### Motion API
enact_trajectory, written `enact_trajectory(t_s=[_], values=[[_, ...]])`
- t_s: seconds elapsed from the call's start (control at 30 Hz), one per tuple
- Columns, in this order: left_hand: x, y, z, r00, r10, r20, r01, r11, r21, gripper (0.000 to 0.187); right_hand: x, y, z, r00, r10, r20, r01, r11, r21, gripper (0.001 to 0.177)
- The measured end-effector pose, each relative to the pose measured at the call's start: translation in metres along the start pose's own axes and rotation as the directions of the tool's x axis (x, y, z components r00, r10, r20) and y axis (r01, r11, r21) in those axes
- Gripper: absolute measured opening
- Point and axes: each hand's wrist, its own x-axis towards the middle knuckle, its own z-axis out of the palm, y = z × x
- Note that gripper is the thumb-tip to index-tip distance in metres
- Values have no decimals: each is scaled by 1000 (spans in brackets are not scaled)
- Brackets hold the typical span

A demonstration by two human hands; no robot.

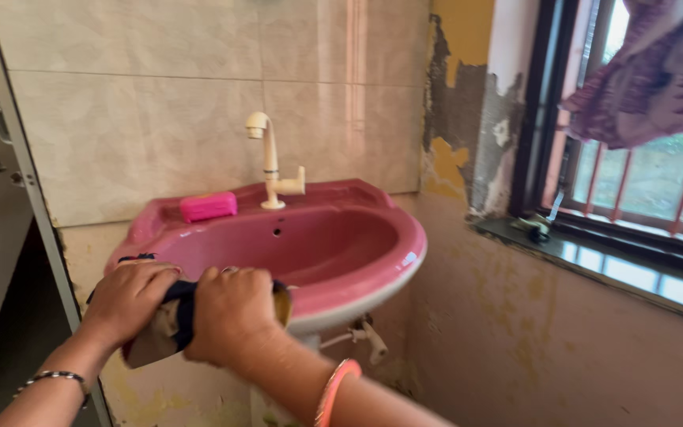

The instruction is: The person washes a multi-colored cloth in a pink sink, then uses the damp cloth to wipe the tiled wall above the sink and the sink basin itself. The person repeatedly wrings out the cloth and continues wiping the wall and sink surfaces.

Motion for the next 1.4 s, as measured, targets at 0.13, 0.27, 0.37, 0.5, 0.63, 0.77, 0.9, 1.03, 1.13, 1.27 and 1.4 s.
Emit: enact_trajectory(t_s=[0.13,0.27,0.37,0.5,0.63,0.77,0.9,1.03,1.13,1.27,1.4], values=[[28,-45,-7,995,46,84,-31,984,-175,38,51,-36,27,999,16,30,-16,1000,8,63],[48,-48,-20,935,-217,282,327,835,-442,38,99,-67,37,993,6,116,-7,1000,5,66],[64,-57,-24,857,-338,389,503,711,-491,44,131,-80,37,983,43,181,-54,997,55,68],[86,-92,-14,883,-224,411,439,705,-557,52,160,-91,44,969,86,231,-127,977,171,80],[104,-107,-10,881,-227,415,425,767,-481,50,183,-91,45,953,132,273,-199,952,234,94],[111,-111,-7,916,-114,385,339,734,-589,49,199,-92,40,945,147,292,-230,933,277,108],[116,-129,6,963,146,226,45,740,-671,55,206,-89,45,944,144,296,-237,922,308,124],[105,-132,11,850,-313,425,525,579,-624,58,194,-75,44,953,78,293,-176,929,327,133],[97,-129,11,906,-245,346,413,692,-591,60,179,-69,37,966,4,260,-95,936,339,132],[60,-110,4,954,-228,193,294,825,-482,58,141,-61,32,976,-57,208,-13,947,321,106],[21,-65,1,980,-199,-1,187,926,-328,51,97,-45,28,993,-59,100,30,964,265,63]])
